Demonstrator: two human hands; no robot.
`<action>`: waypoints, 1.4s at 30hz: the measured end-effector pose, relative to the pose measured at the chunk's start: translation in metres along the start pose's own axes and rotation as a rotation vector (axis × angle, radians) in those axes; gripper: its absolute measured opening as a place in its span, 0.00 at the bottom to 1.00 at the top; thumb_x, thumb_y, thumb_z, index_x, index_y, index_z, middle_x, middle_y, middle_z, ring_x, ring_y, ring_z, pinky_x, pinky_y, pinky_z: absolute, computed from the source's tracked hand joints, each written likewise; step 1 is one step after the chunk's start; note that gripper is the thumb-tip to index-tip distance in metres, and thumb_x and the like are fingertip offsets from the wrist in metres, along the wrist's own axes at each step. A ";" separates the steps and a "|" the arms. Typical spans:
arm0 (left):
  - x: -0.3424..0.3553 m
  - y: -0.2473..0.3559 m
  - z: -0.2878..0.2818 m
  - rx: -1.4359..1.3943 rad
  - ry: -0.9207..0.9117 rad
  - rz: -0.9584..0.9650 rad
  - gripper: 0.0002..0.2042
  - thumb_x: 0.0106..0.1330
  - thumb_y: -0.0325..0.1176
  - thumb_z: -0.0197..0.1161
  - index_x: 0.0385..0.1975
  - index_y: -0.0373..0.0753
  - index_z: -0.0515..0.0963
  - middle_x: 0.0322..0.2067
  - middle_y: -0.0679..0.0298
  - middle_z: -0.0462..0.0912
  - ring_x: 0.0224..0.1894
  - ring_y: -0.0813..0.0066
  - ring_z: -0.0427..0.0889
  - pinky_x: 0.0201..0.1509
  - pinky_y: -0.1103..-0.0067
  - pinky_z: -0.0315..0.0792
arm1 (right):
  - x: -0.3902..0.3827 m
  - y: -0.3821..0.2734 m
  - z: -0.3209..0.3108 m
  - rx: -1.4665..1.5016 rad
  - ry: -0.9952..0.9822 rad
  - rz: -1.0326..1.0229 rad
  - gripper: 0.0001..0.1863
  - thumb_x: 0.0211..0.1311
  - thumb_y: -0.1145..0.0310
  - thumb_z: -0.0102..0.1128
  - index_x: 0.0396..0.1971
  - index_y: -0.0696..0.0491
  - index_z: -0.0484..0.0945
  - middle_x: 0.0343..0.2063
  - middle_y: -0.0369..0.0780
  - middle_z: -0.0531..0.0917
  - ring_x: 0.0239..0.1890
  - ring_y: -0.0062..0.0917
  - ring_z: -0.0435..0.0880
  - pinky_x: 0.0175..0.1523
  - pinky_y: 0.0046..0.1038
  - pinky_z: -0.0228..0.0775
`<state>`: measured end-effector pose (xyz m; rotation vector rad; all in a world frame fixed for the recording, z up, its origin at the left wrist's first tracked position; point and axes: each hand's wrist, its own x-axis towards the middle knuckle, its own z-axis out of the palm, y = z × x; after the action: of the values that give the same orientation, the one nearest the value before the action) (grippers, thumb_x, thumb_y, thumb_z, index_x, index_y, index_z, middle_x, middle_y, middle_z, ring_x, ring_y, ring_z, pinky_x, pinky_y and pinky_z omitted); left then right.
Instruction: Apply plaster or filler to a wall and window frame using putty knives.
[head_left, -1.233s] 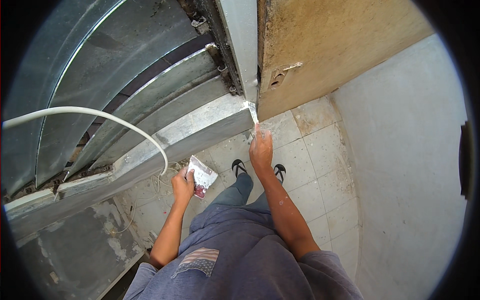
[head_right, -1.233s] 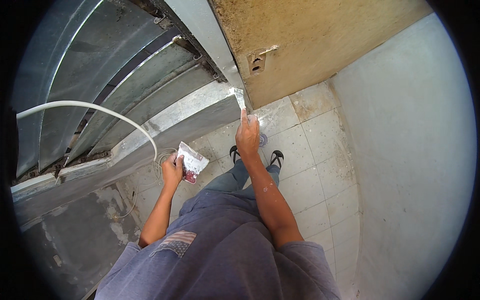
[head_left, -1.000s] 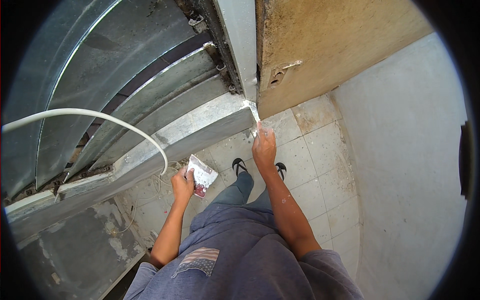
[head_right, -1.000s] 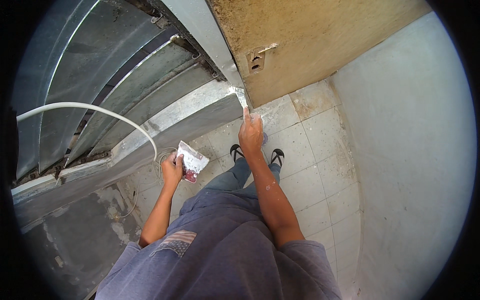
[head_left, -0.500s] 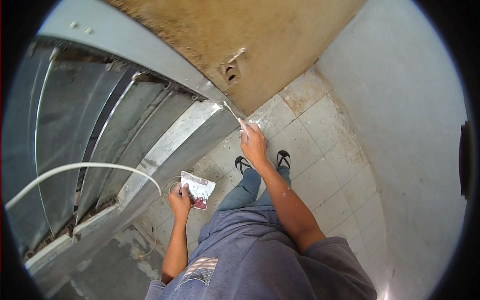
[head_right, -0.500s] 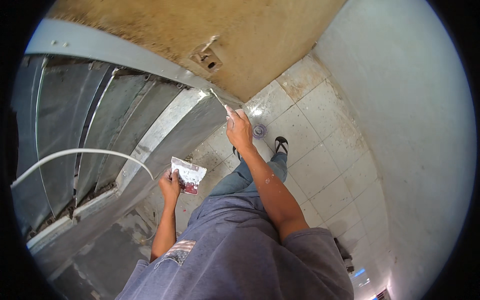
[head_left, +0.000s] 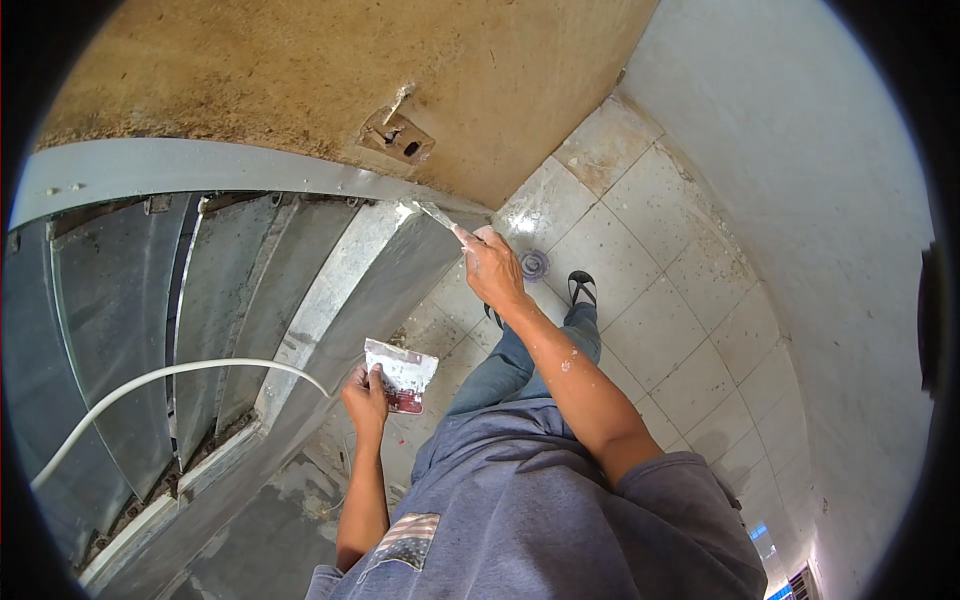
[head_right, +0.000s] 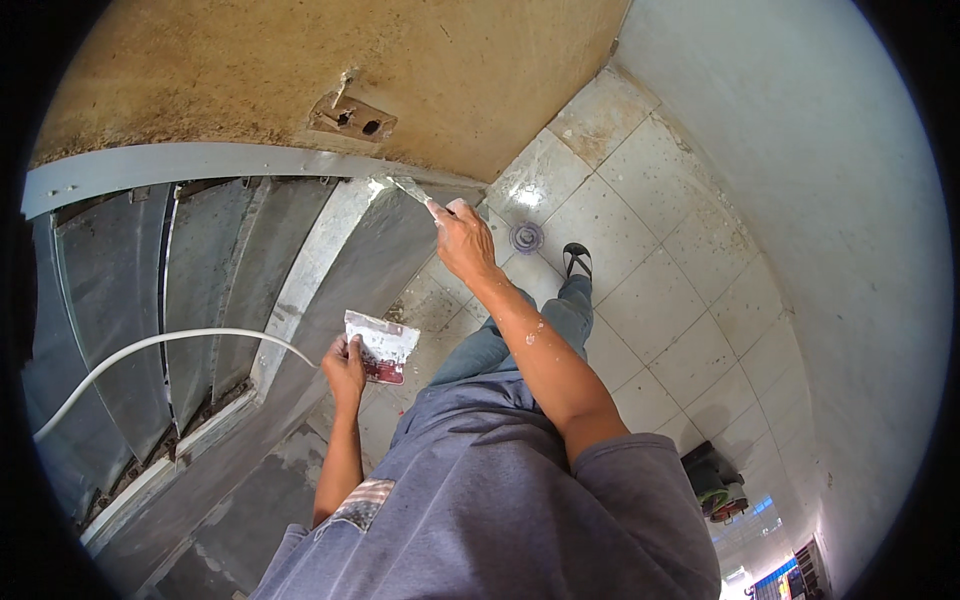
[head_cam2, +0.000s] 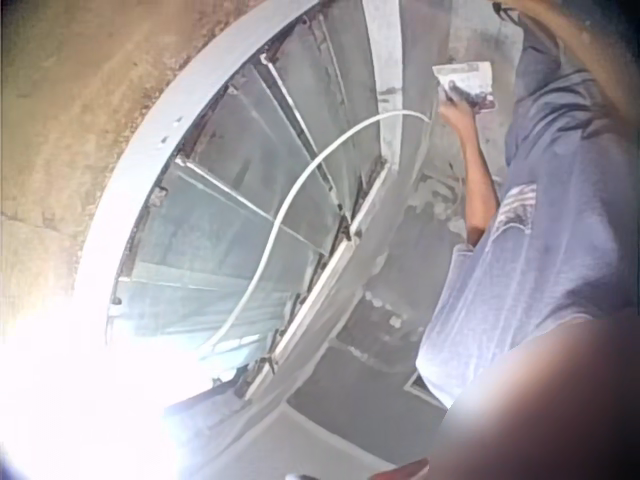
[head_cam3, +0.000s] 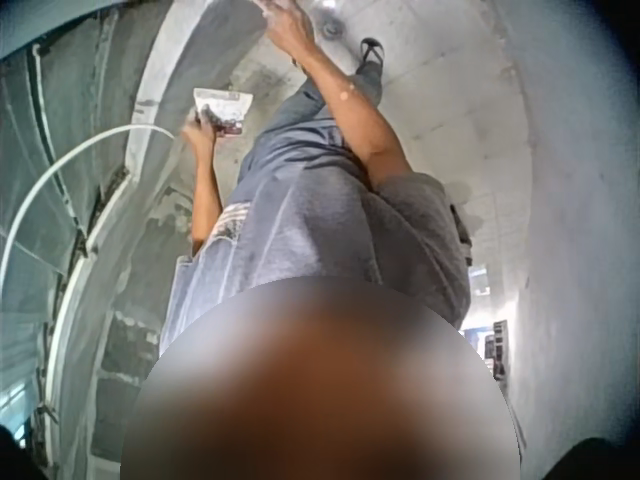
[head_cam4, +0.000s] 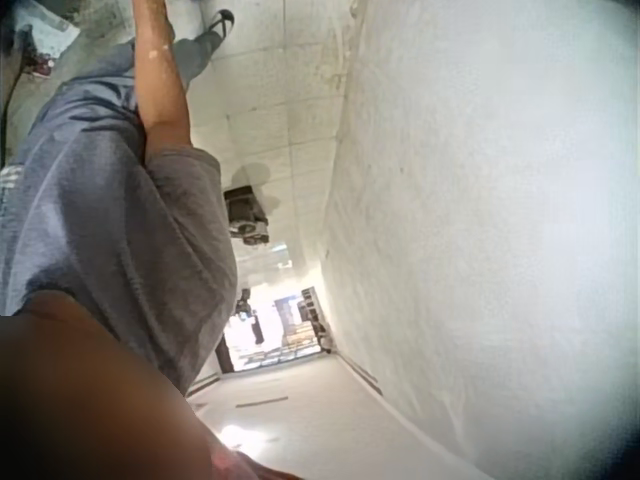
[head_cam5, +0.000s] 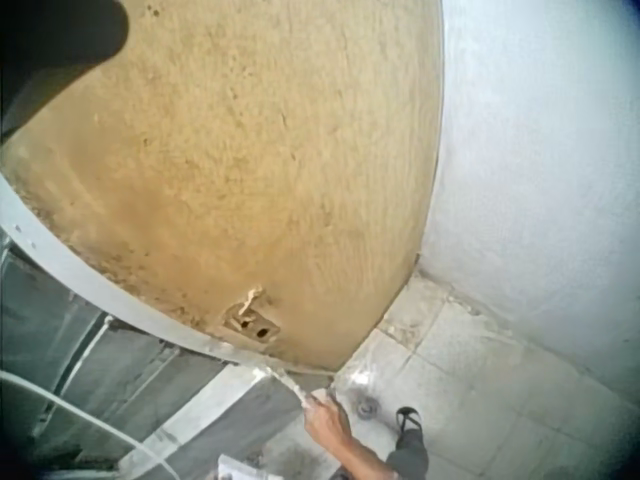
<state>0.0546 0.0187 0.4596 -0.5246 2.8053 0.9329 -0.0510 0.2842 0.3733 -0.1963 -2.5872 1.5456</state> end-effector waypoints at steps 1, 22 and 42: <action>0.001 -0.002 0.001 0.005 -0.002 0.000 0.11 0.65 0.32 0.57 0.28 0.28 0.78 0.14 0.62 0.72 0.19 0.79 0.66 0.26 0.77 0.65 | -0.001 0.002 0.001 -0.019 -0.012 0.006 0.19 0.57 0.76 0.53 0.49 0.49 0.79 0.33 0.43 0.75 0.38 0.39 0.76 0.44 0.37 0.71; 0.008 -0.001 -0.002 0.085 -0.075 -0.019 0.11 0.67 0.31 0.56 0.30 0.28 0.78 0.18 0.70 0.73 0.21 0.86 0.66 0.24 0.82 0.62 | 0.003 0.000 -0.006 0.023 0.022 0.024 0.19 0.57 0.76 0.54 0.49 0.48 0.79 0.32 0.43 0.76 0.37 0.38 0.77 0.43 0.35 0.71; 0.004 0.009 0.003 0.025 -0.091 -0.049 0.11 0.66 0.31 0.56 0.30 0.28 0.78 0.19 0.70 0.75 0.23 0.85 0.67 0.26 0.82 0.65 | 0.005 0.014 -0.008 -0.183 -0.073 0.042 0.19 0.55 0.77 0.54 0.48 0.48 0.80 0.33 0.43 0.75 0.37 0.37 0.77 0.42 0.35 0.70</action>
<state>0.0481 0.0261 0.4615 -0.5314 2.7068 0.8881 -0.0543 0.2983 0.3650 -0.2156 -2.7997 1.3519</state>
